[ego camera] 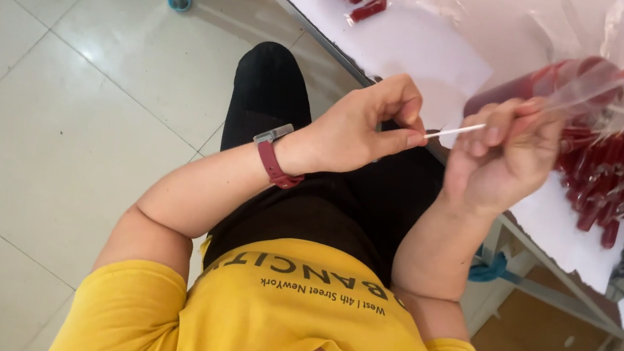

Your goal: The person places a stool by a table, sits down, and ties small plastic bags filled with red liquid using thin plastic ties by hand.

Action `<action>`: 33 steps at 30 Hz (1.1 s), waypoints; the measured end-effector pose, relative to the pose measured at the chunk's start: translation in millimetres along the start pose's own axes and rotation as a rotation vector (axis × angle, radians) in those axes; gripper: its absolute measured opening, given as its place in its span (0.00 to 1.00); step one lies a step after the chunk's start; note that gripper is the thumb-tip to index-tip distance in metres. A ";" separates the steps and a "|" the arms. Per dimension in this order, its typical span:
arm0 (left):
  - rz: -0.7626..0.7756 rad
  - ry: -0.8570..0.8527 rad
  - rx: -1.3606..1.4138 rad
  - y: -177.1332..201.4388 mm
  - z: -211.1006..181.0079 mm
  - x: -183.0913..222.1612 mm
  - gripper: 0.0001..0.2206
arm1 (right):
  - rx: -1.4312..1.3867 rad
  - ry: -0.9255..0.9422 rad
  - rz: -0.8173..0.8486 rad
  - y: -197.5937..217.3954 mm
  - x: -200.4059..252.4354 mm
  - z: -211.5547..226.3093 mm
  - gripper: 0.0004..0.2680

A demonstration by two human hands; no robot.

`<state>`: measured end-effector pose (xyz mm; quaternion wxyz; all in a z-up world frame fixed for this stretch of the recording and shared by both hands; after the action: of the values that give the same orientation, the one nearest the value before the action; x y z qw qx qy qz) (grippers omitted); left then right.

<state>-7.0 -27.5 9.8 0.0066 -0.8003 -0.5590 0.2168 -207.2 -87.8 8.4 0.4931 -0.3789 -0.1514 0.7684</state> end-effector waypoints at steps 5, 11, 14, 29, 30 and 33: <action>0.060 -0.002 0.024 -6.5 -1.6 4.2 0.11 | -0.022 0.078 -0.036 12.1 -13.4 39.5 0.03; -0.027 -0.096 -0.846 9.4 -24.5 1.5 0.16 | 0.246 0.107 -0.010 -28.6 -9.4 -2.7 0.06; -0.389 -0.228 -1.123 20.8 -28.0 -1.4 0.06 | 0.317 0.066 -0.065 -50.9 8.4 -22.1 0.05; -0.175 0.105 -0.011 35.4 -31.9 4.9 0.07 | -0.078 -0.253 -0.159 -47.9 11.9 -64.9 0.08; -0.231 0.102 -0.016 38.6 -26.7 4.5 0.07 | 0.020 -0.187 -0.132 -50.9 10.8 -61.3 0.10; -0.353 0.079 0.008 44.8 -14.4 2.2 0.09 | 0.529 0.091 0.022 -73.4 16.3 -56.3 0.12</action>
<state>38.7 -39.0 10.7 0.0698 -0.6976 -0.6892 0.1829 -122.6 -47.2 8.3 0.5728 -0.2727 0.0814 0.7687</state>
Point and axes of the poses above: each hand's wrist, its own x-axis away from the middle knuckle, its own y-axis out of the back of the hand, z = x × y, the point moved 3 cm from there along -x, towards the middle knuckle, and after that the axes turned 3 degrees about z, right-handed, at the moved point
